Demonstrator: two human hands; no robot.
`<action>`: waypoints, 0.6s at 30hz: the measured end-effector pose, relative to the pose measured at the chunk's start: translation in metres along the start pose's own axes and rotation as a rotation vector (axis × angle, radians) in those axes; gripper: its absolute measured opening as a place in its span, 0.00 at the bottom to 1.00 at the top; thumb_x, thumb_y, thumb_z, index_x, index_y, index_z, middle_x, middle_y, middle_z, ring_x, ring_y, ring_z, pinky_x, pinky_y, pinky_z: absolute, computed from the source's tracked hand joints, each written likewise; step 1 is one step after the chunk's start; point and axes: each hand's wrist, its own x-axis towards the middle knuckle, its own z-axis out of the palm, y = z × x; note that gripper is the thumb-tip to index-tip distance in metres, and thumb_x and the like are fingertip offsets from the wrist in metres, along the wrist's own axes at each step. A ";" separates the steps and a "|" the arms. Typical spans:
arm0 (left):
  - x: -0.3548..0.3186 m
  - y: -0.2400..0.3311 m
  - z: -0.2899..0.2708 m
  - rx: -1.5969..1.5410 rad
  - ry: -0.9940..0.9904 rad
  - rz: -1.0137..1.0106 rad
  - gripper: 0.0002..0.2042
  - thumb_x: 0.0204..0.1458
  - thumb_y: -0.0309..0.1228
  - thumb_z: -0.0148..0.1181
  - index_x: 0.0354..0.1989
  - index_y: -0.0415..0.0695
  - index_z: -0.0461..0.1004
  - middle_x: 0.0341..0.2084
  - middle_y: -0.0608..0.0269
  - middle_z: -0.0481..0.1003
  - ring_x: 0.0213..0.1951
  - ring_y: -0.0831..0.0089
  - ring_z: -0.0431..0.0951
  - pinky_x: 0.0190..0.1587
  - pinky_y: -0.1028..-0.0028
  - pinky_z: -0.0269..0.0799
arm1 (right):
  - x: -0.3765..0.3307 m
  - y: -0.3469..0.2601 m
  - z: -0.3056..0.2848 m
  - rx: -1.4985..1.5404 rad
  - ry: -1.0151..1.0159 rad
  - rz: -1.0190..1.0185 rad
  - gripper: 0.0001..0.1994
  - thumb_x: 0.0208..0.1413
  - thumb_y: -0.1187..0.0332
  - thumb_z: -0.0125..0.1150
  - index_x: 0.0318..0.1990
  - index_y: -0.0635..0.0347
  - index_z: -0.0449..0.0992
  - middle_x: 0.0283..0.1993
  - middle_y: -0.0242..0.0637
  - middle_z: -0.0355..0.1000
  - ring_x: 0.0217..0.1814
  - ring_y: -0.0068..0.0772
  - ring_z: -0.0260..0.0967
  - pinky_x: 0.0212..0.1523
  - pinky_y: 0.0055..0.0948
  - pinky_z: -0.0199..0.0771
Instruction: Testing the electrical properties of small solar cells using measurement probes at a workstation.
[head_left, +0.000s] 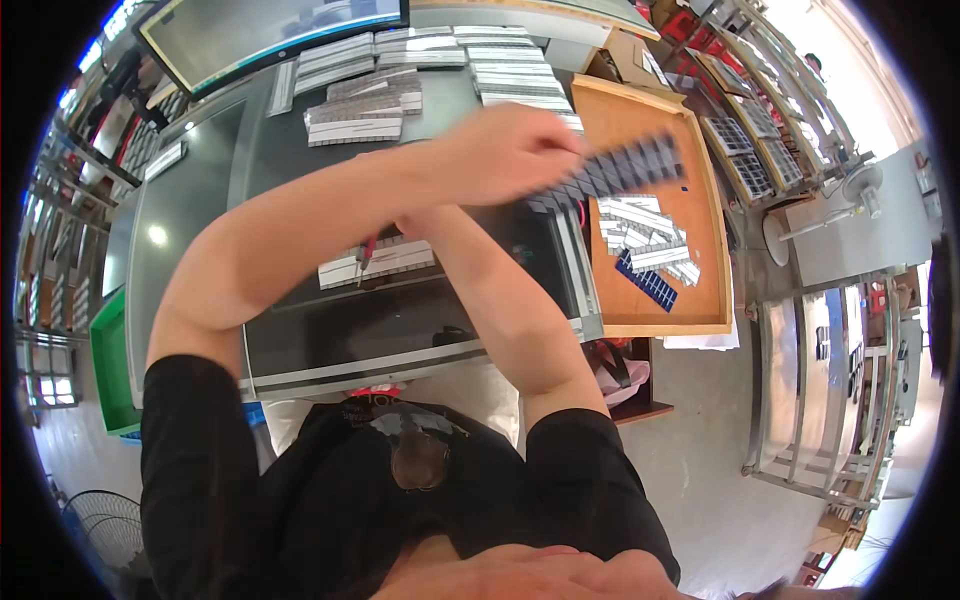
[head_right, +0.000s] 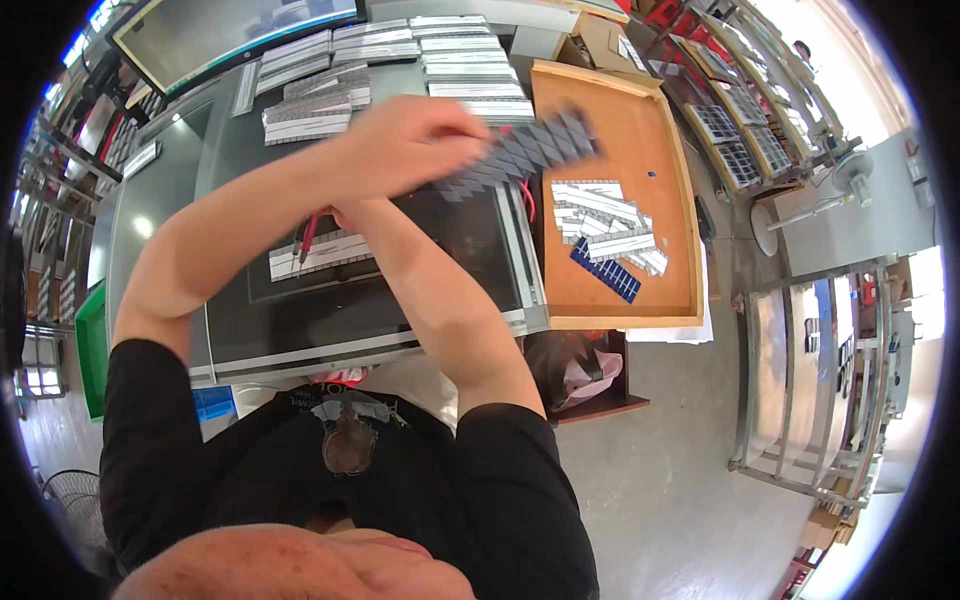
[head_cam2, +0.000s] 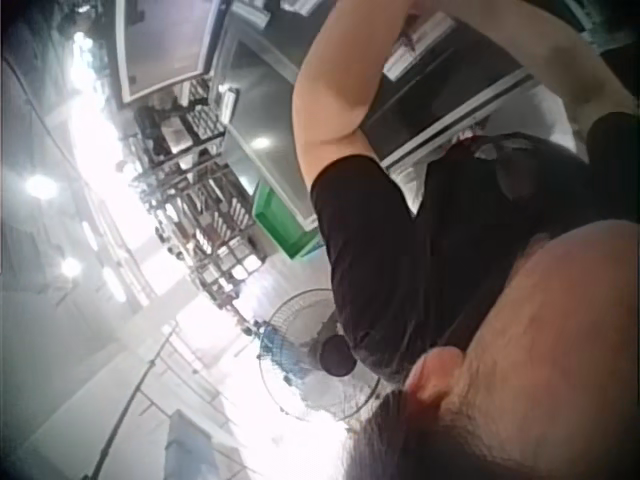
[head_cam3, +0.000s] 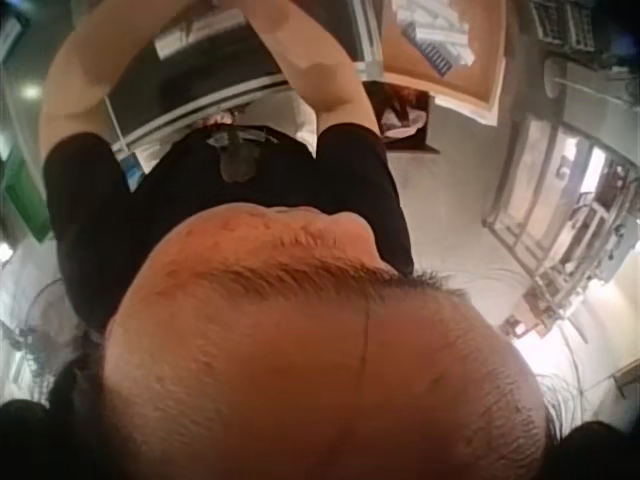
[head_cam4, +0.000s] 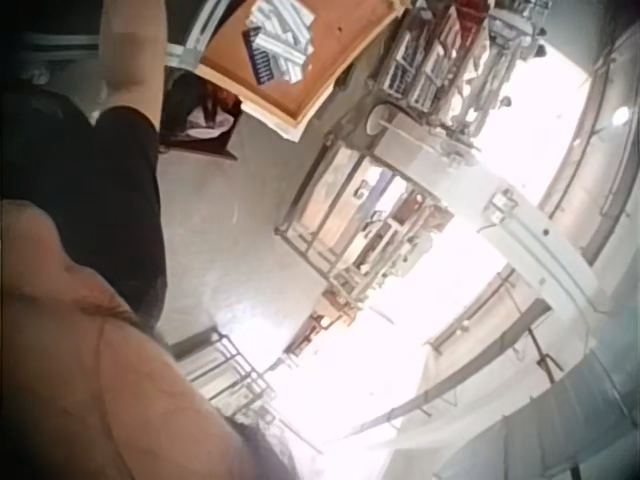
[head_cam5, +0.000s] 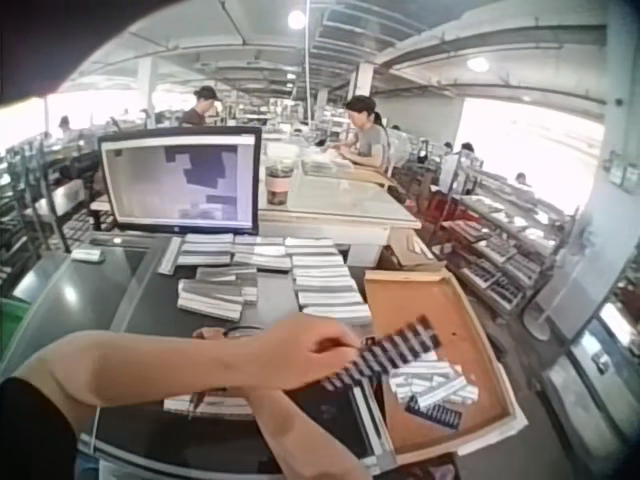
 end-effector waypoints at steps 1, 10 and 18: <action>0.024 0.005 0.027 0.076 -0.059 0.048 0.10 0.47 0.33 0.51 0.34 0.41 0.72 0.24 0.60 0.73 0.25 0.71 0.72 0.29 0.73 0.67 | 0.002 -0.002 0.000 0.004 0.004 -0.002 0.15 0.47 0.58 0.56 0.39 0.56 0.68 0.29 0.31 0.68 0.32 0.22 0.67 0.26 0.19 0.65; 0.055 -0.025 0.142 0.557 -0.247 0.590 0.06 0.46 0.34 0.51 0.27 0.46 0.70 0.23 0.62 0.70 0.31 0.62 0.70 0.34 0.63 0.64 | -0.001 -0.032 0.028 0.165 0.255 0.257 0.10 0.51 0.64 0.49 0.33 0.61 0.71 0.22 0.30 0.65 0.22 0.22 0.62 0.23 0.21 0.62; -0.048 0.002 -0.044 0.226 0.118 0.071 0.15 0.47 0.30 0.53 0.46 0.46 0.67 0.31 0.62 0.72 0.33 0.70 0.73 0.38 0.73 0.68 | -0.007 -0.046 0.036 0.420 0.221 -0.024 0.15 0.52 0.59 0.48 0.42 0.59 0.68 0.32 0.37 0.68 0.26 0.30 0.68 0.24 0.25 0.69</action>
